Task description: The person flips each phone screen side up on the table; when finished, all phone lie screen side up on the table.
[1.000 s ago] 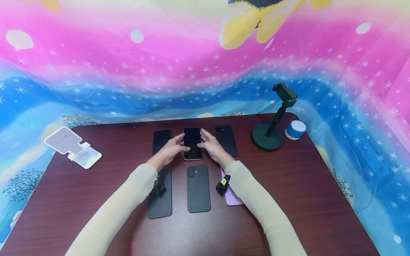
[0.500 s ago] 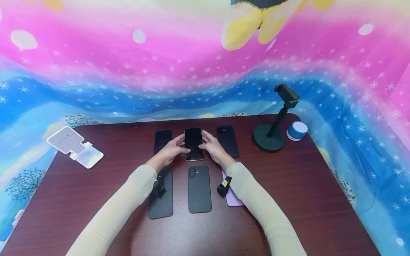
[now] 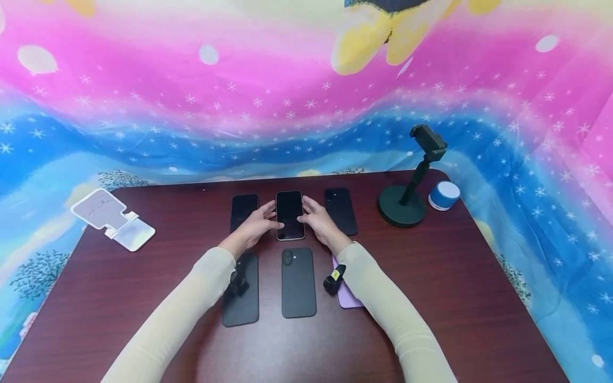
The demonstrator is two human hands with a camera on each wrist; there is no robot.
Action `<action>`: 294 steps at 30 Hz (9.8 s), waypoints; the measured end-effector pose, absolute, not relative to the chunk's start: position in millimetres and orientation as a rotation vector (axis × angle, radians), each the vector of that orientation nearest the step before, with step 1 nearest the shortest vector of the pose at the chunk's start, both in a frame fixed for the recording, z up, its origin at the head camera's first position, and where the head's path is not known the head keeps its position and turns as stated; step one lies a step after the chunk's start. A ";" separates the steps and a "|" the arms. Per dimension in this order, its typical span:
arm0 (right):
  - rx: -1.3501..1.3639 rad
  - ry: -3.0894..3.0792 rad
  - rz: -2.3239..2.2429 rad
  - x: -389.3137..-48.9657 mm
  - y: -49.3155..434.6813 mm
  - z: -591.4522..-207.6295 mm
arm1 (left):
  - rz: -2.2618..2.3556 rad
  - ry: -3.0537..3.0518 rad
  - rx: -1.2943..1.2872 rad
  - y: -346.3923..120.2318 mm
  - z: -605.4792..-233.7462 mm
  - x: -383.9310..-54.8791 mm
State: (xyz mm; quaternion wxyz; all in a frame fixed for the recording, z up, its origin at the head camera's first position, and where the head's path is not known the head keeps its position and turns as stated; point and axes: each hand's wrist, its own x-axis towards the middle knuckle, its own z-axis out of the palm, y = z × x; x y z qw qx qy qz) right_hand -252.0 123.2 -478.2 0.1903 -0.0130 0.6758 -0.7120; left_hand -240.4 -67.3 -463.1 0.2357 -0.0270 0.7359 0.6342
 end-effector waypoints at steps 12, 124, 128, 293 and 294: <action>-0.024 1.884 -2.010 -241.5 128.7 -473.2 | 1.761 1.995 -0.093 -64.3 -458.5 -238.4; 0.257 1.657 -2.502 -239.6 225.0 -461.1 | 2.018 1.934 -0.071 49.3 -458.8 -243.0; 0.241 1.709 -2.486 -238.6 224.2 -459.7 | 2.046 1.900 -0.062 49.6 -458.2 -244.4; 0.054 2.108 -1.884 -250.8 230.7 -473.7 | 1.922 1.694 -0.043 47.4 -460.9 -257.2; 0.056 2.106 -1.882 -250.8 230.7 -473.3 | 1.919 1.696 -0.041 47.5 -460.6 -257.5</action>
